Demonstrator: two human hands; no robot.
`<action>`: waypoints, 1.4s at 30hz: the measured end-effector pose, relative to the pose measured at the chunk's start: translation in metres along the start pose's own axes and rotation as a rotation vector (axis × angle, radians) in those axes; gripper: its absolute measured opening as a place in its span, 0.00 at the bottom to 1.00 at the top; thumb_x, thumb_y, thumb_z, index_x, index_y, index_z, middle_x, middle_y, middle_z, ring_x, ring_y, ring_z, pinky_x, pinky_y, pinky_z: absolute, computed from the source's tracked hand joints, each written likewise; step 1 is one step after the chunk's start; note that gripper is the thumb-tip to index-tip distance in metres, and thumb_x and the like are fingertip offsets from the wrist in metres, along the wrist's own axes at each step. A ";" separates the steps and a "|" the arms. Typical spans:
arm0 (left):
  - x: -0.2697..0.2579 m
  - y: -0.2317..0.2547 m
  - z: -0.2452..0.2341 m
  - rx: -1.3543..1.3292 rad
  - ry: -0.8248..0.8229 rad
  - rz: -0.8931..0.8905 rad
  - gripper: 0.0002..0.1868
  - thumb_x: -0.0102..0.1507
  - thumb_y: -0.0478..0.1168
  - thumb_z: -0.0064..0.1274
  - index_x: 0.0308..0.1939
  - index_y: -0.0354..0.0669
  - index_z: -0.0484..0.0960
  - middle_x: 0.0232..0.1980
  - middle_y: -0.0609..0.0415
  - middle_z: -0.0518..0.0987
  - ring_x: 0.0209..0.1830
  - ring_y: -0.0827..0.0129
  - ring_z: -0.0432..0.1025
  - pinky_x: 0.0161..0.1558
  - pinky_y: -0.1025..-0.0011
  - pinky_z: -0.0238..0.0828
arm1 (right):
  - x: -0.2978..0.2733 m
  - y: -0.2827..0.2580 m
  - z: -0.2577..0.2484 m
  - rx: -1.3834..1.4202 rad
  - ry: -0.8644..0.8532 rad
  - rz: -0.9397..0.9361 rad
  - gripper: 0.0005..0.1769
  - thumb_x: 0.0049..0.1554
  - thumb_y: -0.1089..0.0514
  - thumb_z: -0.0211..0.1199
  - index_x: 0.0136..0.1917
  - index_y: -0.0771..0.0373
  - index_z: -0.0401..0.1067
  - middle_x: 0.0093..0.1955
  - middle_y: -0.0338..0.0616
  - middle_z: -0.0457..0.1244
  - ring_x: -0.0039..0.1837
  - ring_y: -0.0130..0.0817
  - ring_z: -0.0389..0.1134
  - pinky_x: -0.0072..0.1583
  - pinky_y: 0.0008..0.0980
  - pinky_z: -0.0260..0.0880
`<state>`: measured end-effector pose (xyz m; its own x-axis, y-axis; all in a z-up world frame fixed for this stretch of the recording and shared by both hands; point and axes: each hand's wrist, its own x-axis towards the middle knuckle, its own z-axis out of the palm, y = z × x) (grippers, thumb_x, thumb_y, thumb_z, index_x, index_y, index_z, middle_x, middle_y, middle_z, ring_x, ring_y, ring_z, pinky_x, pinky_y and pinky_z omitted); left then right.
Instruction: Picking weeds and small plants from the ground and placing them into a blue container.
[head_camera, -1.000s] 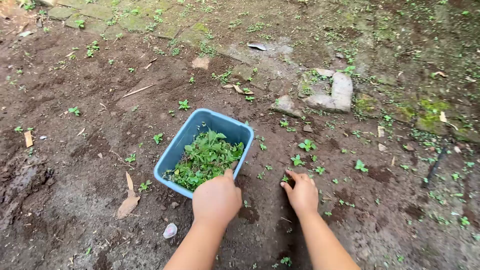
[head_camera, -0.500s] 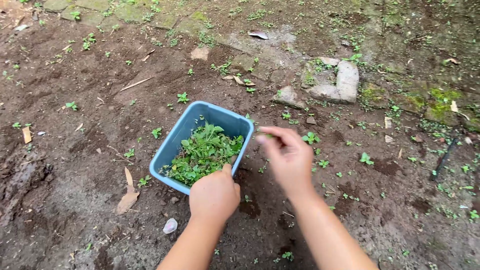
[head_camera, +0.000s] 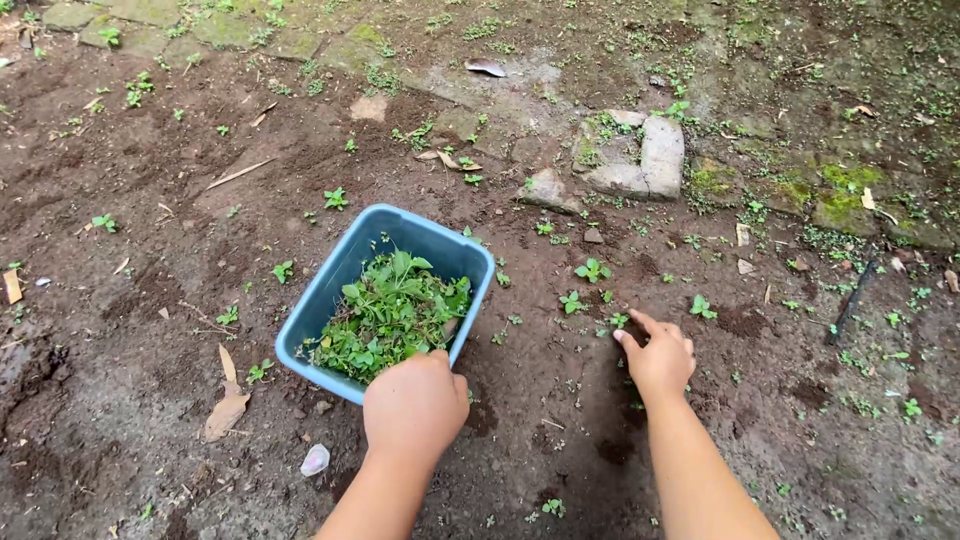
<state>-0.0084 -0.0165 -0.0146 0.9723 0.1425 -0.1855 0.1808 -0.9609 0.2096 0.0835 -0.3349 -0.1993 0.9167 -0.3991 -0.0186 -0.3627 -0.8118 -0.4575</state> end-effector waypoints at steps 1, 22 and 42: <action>0.000 0.002 0.000 0.001 -0.002 0.001 0.12 0.58 0.47 0.52 0.31 0.44 0.84 0.32 0.45 0.83 0.31 0.50 0.80 0.37 0.55 0.79 | 0.003 -0.001 -0.001 0.000 -0.001 0.002 0.26 0.49 0.43 0.74 0.62 0.40 0.79 0.61 0.41 0.66 0.65 0.47 0.63 0.67 0.51 0.60; 0.005 -0.006 -0.008 0.003 0.013 -0.018 0.12 0.58 0.47 0.52 0.30 0.43 0.84 0.29 0.47 0.82 0.29 0.53 0.80 0.35 0.57 0.79 | -0.056 -0.183 -0.071 0.686 0.094 -0.616 0.09 0.60 0.54 0.66 0.52 0.59 0.78 0.58 0.45 0.65 0.64 0.38 0.66 0.66 0.39 0.67; 0.006 -0.013 -0.011 -0.050 0.016 -0.008 0.12 0.59 0.47 0.54 0.31 0.42 0.84 0.30 0.46 0.82 0.28 0.52 0.80 0.34 0.56 0.79 | -0.053 -0.122 0.062 0.038 -0.185 -0.213 0.13 0.51 0.44 0.73 0.51 0.38 0.84 0.52 0.32 0.66 0.62 0.39 0.61 0.67 0.44 0.56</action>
<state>-0.0029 -0.0010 -0.0081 0.9729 0.1545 -0.1721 0.1955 -0.9468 0.2557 0.0893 -0.1880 -0.1979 0.9878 -0.1344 -0.0789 -0.1558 -0.8512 -0.5011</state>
